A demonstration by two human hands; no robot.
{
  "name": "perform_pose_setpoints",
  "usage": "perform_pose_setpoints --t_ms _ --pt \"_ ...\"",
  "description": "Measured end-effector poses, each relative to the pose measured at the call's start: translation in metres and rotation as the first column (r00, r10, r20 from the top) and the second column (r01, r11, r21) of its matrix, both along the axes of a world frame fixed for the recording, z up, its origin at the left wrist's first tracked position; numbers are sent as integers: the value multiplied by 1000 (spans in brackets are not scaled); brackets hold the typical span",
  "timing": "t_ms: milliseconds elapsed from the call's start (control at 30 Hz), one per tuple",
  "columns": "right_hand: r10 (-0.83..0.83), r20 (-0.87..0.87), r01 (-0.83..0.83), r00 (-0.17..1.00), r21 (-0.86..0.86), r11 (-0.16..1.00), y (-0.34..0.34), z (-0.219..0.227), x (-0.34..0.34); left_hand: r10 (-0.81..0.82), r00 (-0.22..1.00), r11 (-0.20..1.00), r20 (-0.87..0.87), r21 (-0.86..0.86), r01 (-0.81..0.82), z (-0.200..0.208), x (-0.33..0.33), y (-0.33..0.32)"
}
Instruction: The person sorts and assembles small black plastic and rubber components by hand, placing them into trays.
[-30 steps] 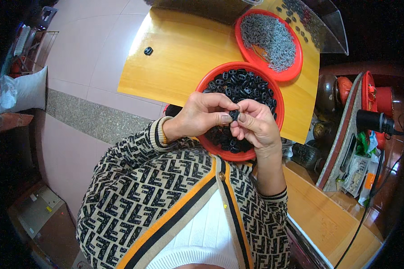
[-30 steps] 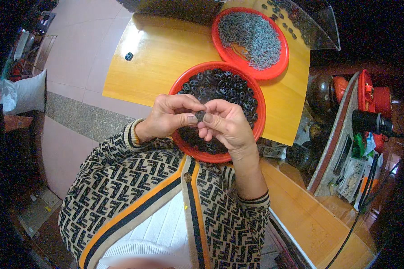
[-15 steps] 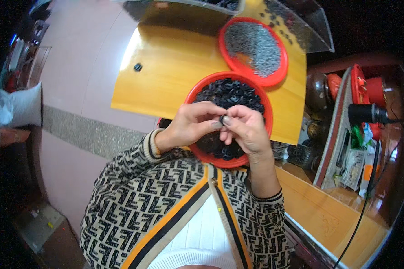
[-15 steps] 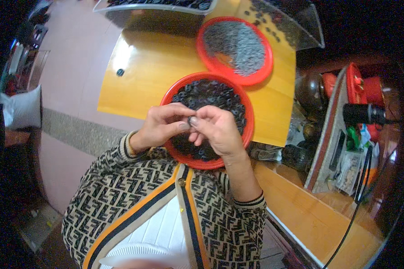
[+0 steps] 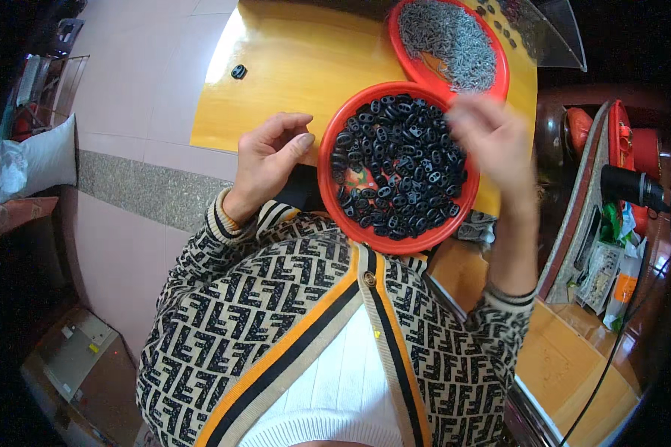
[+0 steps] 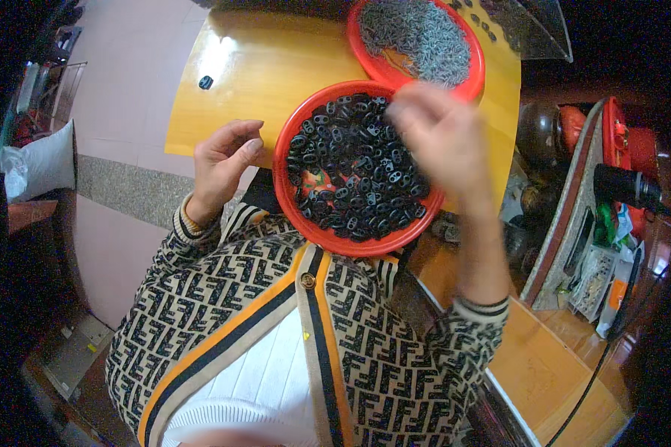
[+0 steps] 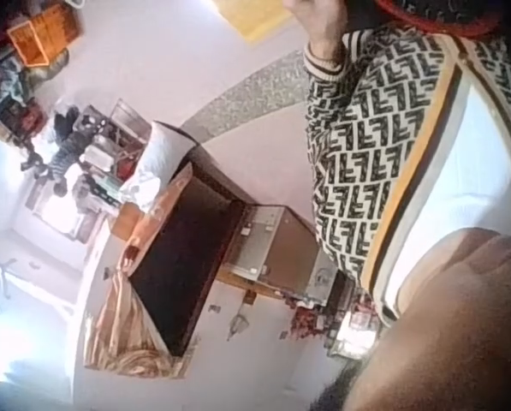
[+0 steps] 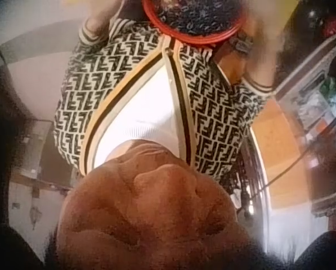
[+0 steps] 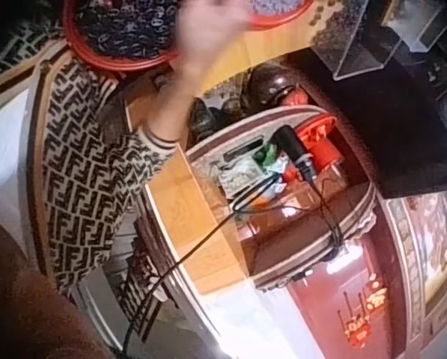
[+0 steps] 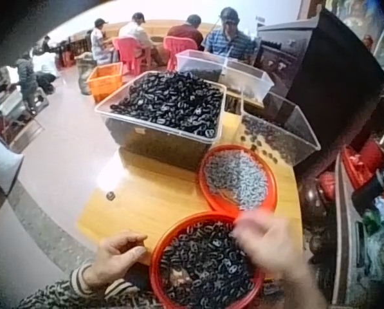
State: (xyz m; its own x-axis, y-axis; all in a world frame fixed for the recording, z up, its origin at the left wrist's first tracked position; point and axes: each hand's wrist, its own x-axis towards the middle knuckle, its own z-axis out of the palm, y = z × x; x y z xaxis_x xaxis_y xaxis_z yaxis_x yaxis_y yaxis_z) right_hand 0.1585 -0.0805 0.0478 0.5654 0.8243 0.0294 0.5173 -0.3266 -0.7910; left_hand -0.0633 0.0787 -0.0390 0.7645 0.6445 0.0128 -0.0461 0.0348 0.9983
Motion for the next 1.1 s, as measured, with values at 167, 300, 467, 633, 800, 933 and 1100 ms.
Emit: perform_pose_setpoints --t_ms 167,300,467,633,800,933,1100 --pt "238 288 -232 928 -56 971 -23 -45 -57 -32 995 999 -98 -23 30 0 -2 -1" --pt "337 374 -286 864 -188 940 -24 -51 -65 -43 999 998 -27 -52 42 1 4 -7" --pt "372 432 -278 822 -266 923 -21 -45 -70 -131 991 929 -4 347 125 17 19 -11" --pt "383 433 -275 816 -293 916 -17 -42 -74 -201 978 811 54 569 136 34 58 0" --pt "385 480 -238 788 -340 910 -12 -41 -78 -320 945 514 68 851 112 35 136 26" --pt "400 435 -275 807 -322 906 -7 -34 -83 -335 904 218 -266 912 349 32 188 45" --pt "406 447 -284 797 -316 905 3 -30 -96 -207 822 58 -531 832 552 26 217 53"
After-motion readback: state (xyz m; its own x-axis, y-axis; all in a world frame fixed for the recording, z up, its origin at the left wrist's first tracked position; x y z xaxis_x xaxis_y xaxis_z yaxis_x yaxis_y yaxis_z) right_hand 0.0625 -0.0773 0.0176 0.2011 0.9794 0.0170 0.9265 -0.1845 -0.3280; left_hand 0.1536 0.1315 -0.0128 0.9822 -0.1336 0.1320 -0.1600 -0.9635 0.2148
